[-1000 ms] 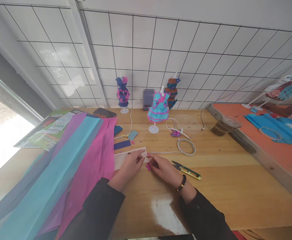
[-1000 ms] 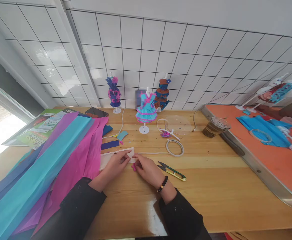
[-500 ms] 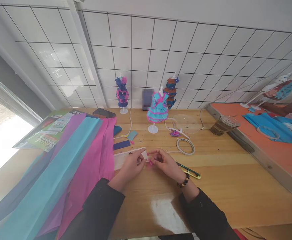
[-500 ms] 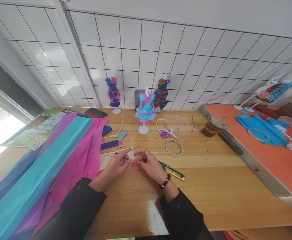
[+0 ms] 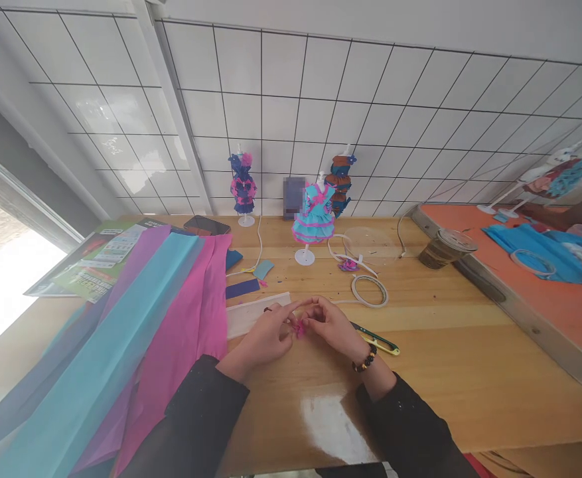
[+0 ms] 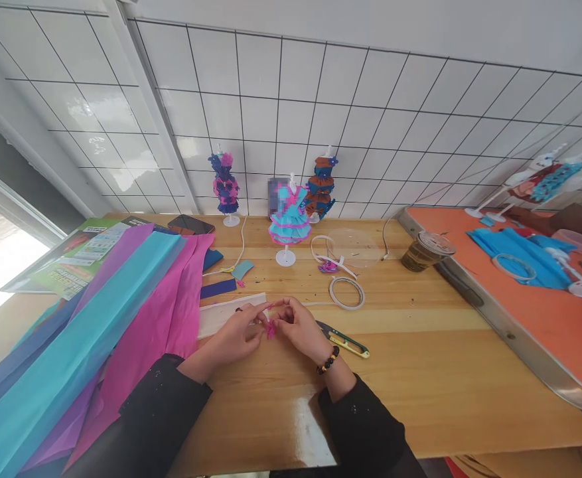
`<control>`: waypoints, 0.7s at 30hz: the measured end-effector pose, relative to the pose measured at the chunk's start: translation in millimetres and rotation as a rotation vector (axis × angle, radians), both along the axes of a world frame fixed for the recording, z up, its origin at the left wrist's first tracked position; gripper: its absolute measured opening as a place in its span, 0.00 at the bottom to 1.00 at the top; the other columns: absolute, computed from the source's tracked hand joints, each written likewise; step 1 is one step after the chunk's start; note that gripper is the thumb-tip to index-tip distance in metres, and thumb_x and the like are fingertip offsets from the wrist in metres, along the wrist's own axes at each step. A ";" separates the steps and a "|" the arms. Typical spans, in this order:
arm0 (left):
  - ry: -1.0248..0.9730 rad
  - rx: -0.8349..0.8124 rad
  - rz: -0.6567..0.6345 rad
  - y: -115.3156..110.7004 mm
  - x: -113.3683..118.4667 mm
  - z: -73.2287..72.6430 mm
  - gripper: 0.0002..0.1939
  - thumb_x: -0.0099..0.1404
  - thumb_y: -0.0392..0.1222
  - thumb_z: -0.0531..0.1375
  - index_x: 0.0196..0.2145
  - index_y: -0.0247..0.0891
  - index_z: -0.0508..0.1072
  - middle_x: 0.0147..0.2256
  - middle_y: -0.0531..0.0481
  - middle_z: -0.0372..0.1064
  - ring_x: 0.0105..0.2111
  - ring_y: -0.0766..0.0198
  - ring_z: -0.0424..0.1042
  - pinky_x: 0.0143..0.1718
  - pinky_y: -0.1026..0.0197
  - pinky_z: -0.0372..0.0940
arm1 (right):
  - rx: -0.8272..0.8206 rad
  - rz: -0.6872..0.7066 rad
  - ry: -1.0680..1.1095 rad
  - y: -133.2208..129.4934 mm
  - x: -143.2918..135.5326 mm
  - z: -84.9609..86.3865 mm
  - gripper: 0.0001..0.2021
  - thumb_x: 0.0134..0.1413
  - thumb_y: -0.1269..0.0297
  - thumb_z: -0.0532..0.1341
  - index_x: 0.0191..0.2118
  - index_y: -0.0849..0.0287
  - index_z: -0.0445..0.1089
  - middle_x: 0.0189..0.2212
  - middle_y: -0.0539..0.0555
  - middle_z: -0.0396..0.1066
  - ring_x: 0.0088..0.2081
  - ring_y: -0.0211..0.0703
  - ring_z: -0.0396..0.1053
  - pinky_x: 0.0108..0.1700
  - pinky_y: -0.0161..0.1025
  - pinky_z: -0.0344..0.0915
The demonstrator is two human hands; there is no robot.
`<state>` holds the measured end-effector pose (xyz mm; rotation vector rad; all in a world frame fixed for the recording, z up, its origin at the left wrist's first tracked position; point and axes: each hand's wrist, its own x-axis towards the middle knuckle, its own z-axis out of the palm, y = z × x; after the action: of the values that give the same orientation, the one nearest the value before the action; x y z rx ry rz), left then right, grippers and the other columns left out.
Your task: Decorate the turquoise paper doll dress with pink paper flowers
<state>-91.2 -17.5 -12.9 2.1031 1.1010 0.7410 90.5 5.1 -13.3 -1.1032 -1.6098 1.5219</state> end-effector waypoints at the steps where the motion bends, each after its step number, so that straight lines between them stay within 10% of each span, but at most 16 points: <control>1: 0.010 -0.001 -0.004 -0.1 0.4 1.3 0.38 0.50 0.26 0.51 0.58 0.46 0.50 0.37 0.53 0.68 0.40 0.63 0.61 0.43 0.60 0.57 | -0.005 -0.007 0.000 0.3 0.0 0.5 0.16 0.48 0.61 0.60 0.42 0.59 0.57 0.26 0.49 0.69 0.29 0.39 0.67 0.34 0.39 0.61; 21: 0.013 0.028 0.138 5.6 -1.4 -13.5 0.31 0.53 0.26 0.49 0.55 0.40 0.56 0.34 0.50 0.69 0.36 0.63 0.64 0.40 0.60 0.57 | 0.447 0.220 -0.447 -10.5 -2.3 9.3 0.14 0.47 0.71 0.57 0.42 0.56 0.61 0.30 0.50 0.67 0.31 0.39 0.64 0.34 0.37 0.60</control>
<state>-92.5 -11.9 -26.4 2.0740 1.2591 0.8128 88.2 -5.4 -4.1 -1.0796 -2.3024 0.9954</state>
